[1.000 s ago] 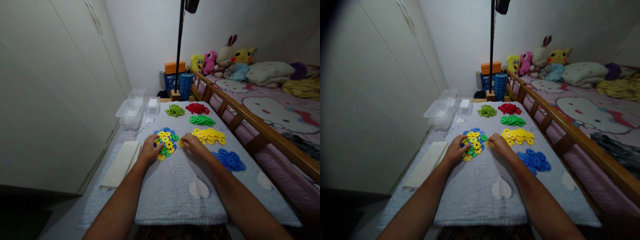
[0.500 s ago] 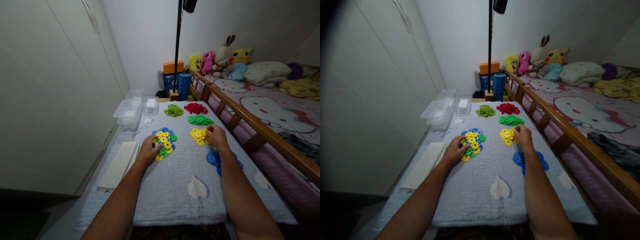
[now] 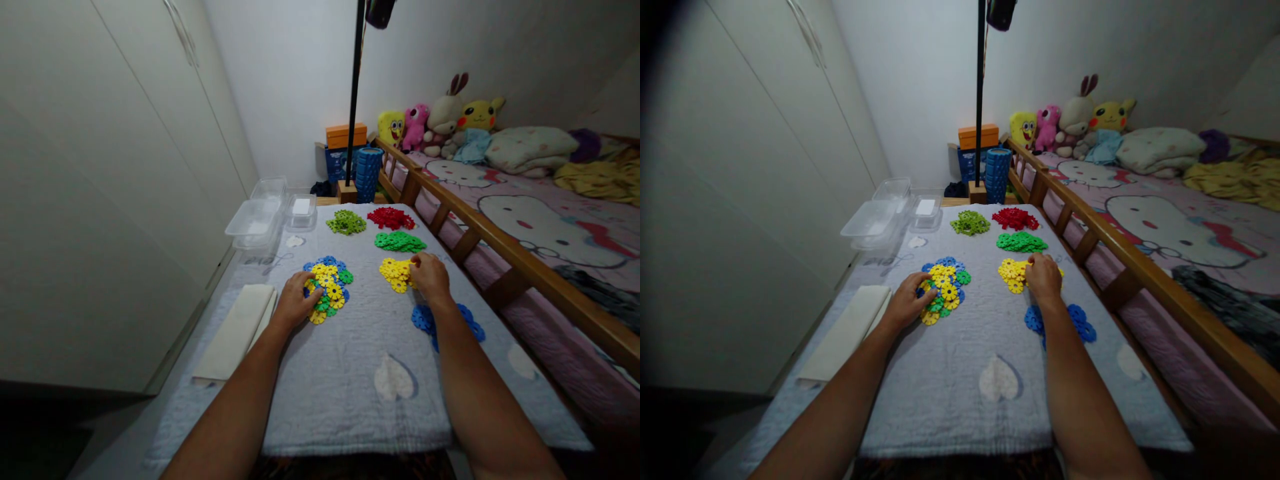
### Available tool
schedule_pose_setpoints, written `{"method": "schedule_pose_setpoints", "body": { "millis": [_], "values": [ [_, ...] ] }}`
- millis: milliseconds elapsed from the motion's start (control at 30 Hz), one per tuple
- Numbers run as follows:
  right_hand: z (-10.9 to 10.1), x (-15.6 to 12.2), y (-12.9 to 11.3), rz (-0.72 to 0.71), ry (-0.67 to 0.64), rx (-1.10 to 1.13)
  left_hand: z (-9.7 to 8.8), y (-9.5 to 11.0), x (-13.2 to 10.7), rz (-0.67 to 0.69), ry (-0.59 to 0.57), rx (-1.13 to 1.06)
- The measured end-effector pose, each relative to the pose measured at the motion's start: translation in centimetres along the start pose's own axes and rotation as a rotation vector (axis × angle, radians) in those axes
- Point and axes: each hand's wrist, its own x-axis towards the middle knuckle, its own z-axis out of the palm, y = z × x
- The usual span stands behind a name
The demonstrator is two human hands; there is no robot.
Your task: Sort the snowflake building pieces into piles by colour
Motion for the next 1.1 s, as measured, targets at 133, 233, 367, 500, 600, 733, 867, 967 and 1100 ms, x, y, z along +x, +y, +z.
{"method": "schedule_pose_setpoints", "body": {
  "millis": [133,233,367,500,600,733,867,967,1100],
  "values": [
    [0.0,-0.1,-0.3,-0.145,-0.074,-0.004,0.0,0.0,0.0,-0.008,-0.007,0.001],
    [-0.1,-0.3,-0.7,-0.209,-0.143,-0.039,0.0,0.1,-0.1,-0.014,-0.010,0.000],
    [0.0,-0.5,-1.0,-0.250,-0.157,-0.061,-0.1,0.3,-0.1,-0.009,-0.011,0.003],
    [0.8,-0.6,-1.1,-0.286,-0.146,-0.034,-0.1,0.2,-0.1,-0.015,-0.001,0.013],
    [1.4,-0.5,-0.8,-0.301,-0.112,0.009,0.0,0.0,-0.1,-0.017,-0.006,0.010],
    [1.5,-0.3,-0.6,-0.321,-0.021,0.081,0.1,-0.2,-0.1,-0.028,-0.017,0.003],
    [1.1,-1.0,-2.0,-0.463,0.016,0.207,0.1,-0.2,-0.1,-0.030,-0.014,-0.004],
    [1.2,-2.8,-4.7,-0.638,-0.070,0.307,0.1,-0.1,-0.1,-0.033,0.003,-0.015],
    [2.0,-5.7,-8.5,-0.767,-0.171,0.347,0.3,-0.1,-0.1,-0.031,0.020,-0.023]
  ]
}}
